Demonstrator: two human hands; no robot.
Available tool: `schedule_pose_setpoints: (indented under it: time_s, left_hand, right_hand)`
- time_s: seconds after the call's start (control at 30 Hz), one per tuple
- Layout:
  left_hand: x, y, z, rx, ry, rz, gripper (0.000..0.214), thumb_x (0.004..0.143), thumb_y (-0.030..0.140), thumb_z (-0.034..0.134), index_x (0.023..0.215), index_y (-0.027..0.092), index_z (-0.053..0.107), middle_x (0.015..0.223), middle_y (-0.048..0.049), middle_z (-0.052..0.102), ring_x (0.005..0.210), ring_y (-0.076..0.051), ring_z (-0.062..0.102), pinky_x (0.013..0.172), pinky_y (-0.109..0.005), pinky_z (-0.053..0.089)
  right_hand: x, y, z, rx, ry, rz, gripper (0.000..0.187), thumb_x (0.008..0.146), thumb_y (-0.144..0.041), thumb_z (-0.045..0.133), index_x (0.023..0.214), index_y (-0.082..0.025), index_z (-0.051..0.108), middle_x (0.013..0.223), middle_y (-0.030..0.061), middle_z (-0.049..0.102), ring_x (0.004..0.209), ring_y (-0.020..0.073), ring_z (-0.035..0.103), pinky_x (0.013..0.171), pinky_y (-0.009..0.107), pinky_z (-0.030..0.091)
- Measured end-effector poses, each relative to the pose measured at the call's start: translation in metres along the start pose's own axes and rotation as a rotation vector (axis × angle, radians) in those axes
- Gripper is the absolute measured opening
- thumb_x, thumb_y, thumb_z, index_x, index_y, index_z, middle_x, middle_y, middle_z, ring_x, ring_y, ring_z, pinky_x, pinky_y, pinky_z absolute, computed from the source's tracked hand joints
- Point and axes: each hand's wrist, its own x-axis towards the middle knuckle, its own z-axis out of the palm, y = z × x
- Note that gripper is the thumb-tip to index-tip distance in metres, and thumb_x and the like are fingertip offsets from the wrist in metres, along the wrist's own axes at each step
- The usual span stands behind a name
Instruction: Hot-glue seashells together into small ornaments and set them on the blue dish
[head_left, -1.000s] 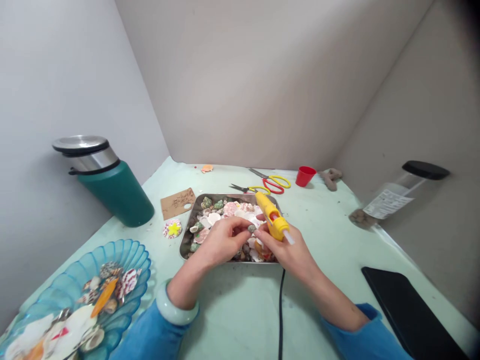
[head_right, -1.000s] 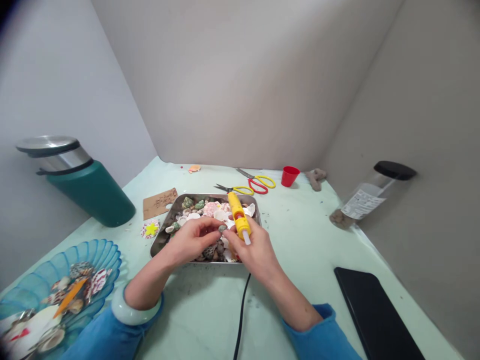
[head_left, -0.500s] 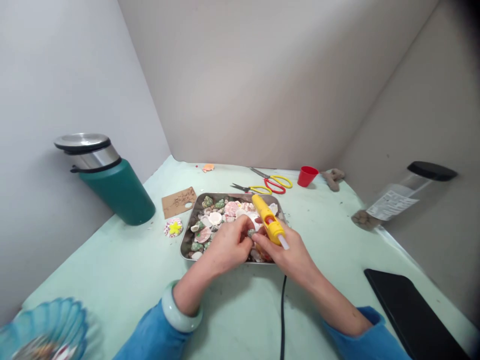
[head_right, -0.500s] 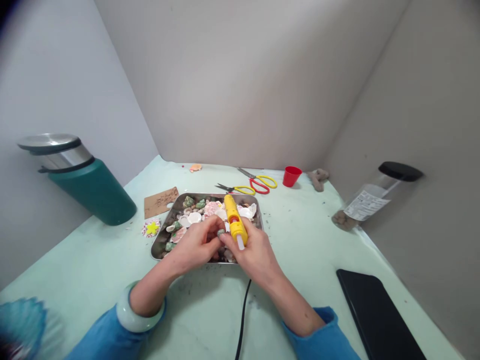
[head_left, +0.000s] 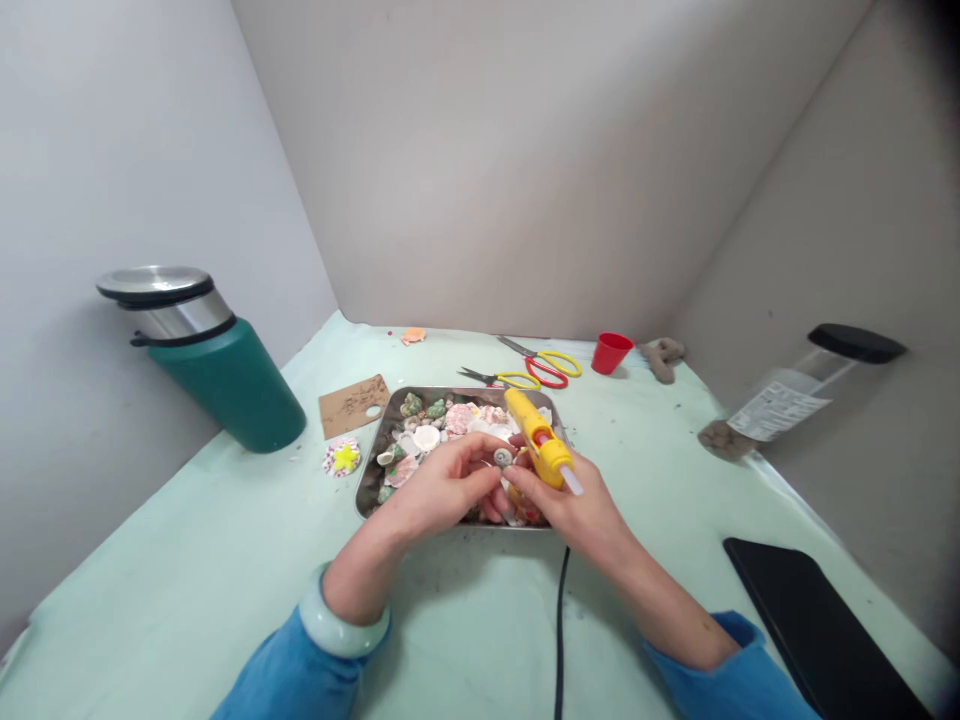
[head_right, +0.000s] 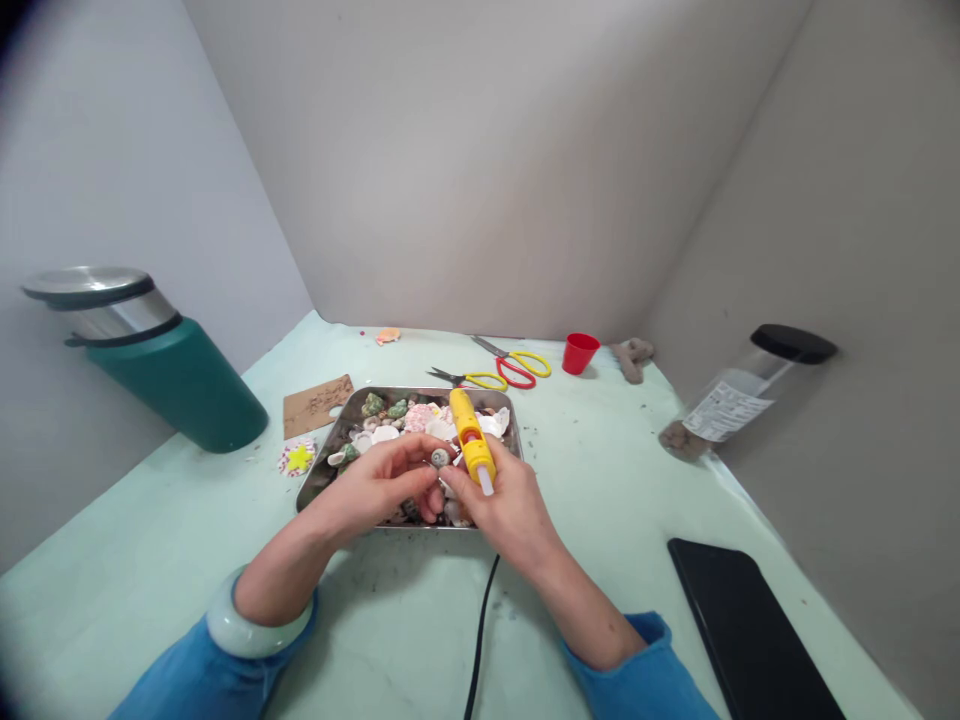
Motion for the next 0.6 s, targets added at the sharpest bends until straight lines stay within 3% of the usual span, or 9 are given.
schedule_pose_setpoints:
  time_s: [0.27, 0.43, 0.6]
  left_hand:
    - [0.001, 0.002, -0.002, -0.268, -0.014, -0.016, 0.029, 0.068, 0.025, 0.076, 0.09, 0.011, 0.063, 0.077, -0.0059, 0.071, 0.07, -0.015, 0.067, 0.074, -0.03, 0.052]
    - [0.004, -0.006, -0.004, -0.31, 0.014, -0.023, 0.027, 0.074, 0.031, 0.075, 0.087, 0.011, 0.062, 0.072, -0.0058, 0.069, 0.067, -0.015, 0.066, 0.068, -0.028, 0.052]
    - [0.004, -0.005, -0.008, -0.326, 0.005, -0.022, 0.035, 0.074, 0.03, 0.074, 0.099, 0.01, 0.061, 0.072, -0.0057, 0.069, 0.064, -0.014, 0.065, 0.066, -0.027, 0.051]
  right_hand:
    - [-0.001, 0.001, 0.001, 0.067, -0.007, 0.004, 0.027, 0.081, -0.041, 0.064, 0.097, -0.018, 0.059, 0.081, 0.0019, 0.067, 0.07, 0.0177, 0.06, 0.064, 0.028, 0.047]
    - [-0.001, 0.003, 0.001, 0.048, -0.003, -0.018, 0.029, 0.082, -0.041, 0.063, 0.101, -0.018, 0.06, 0.085, 0.0032, 0.069, 0.073, 0.0187, 0.062, 0.064, 0.028, 0.047]
    - [-0.002, 0.008, 0.002, 0.093, -0.018, -0.017, 0.029, 0.085, -0.042, 0.061, 0.103, -0.019, 0.06, 0.078, 0.001, 0.068, 0.066, 0.016, 0.059, 0.061, 0.027, 0.046]
